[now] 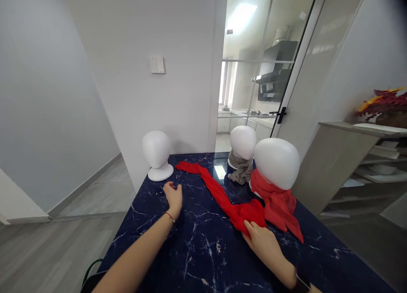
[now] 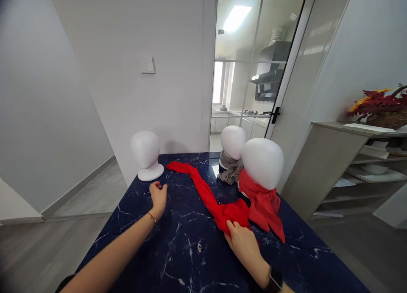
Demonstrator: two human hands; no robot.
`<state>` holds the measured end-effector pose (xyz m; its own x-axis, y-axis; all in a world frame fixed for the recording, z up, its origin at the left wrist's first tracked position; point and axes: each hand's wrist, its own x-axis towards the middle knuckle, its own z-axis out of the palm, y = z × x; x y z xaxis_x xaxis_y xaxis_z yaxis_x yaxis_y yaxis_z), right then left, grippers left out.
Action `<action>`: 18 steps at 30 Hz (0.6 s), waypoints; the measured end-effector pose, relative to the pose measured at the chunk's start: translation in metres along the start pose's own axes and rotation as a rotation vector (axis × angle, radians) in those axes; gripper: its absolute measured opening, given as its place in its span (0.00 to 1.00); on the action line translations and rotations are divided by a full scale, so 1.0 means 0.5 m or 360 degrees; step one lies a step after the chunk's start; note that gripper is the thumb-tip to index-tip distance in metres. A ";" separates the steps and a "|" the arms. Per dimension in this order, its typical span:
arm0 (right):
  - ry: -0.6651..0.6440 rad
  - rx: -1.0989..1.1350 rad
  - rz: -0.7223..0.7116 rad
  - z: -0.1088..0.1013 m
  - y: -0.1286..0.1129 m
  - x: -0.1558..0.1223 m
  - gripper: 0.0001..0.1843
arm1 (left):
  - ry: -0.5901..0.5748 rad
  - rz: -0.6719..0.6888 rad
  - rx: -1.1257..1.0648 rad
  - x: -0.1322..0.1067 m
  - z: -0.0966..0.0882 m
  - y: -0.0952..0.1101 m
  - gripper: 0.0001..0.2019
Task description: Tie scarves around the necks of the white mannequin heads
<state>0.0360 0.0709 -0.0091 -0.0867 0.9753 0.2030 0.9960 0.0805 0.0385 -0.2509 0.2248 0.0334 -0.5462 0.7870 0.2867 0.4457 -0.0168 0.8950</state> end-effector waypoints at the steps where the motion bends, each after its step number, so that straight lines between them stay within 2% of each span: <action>1: 0.0010 0.0025 0.0024 -0.001 0.003 -0.010 0.09 | 0.0060 -0.0025 0.0069 0.050 -0.008 -0.016 0.17; 3: 0.0026 0.0099 0.0050 -0.002 0.007 -0.016 0.07 | 0.0118 -0.0034 0.0187 0.136 -0.021 -0.049 0.27; 5: 0.0032 0.0184 0.0058 -0.001 0.011 -0.010 0.07 | 0.0137 -0.0031 0.0279 0.200 -0.027 -0.077 0.36; 9: 0.0070 0.0345 0.0064 0.009 0.020 0.010 0.08 | 0.0116 0.0011 0.0395 0.279 -0.016 -0.112 0.47; 12: 0.0075 0.0387 0.0073 0.016 0.024 0.016 0.09 | 0.0091 0.0072 0.0453 0.317 0.003 -0.119 0.48; 18: 0.0058 0.0382 0.0085 0.018 0.023 0.020 0.08 | 0.0138 0.0064 0.0479 0.358 0.027 -0.115 0.38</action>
<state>0.0468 0.0837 -0.0152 -0.0303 0.9719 0.2335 0.9753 0.0798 -0.2058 -0.3648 0.3749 0.0284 -0.5766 0.7336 0.3598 0.6512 0.1466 0.7446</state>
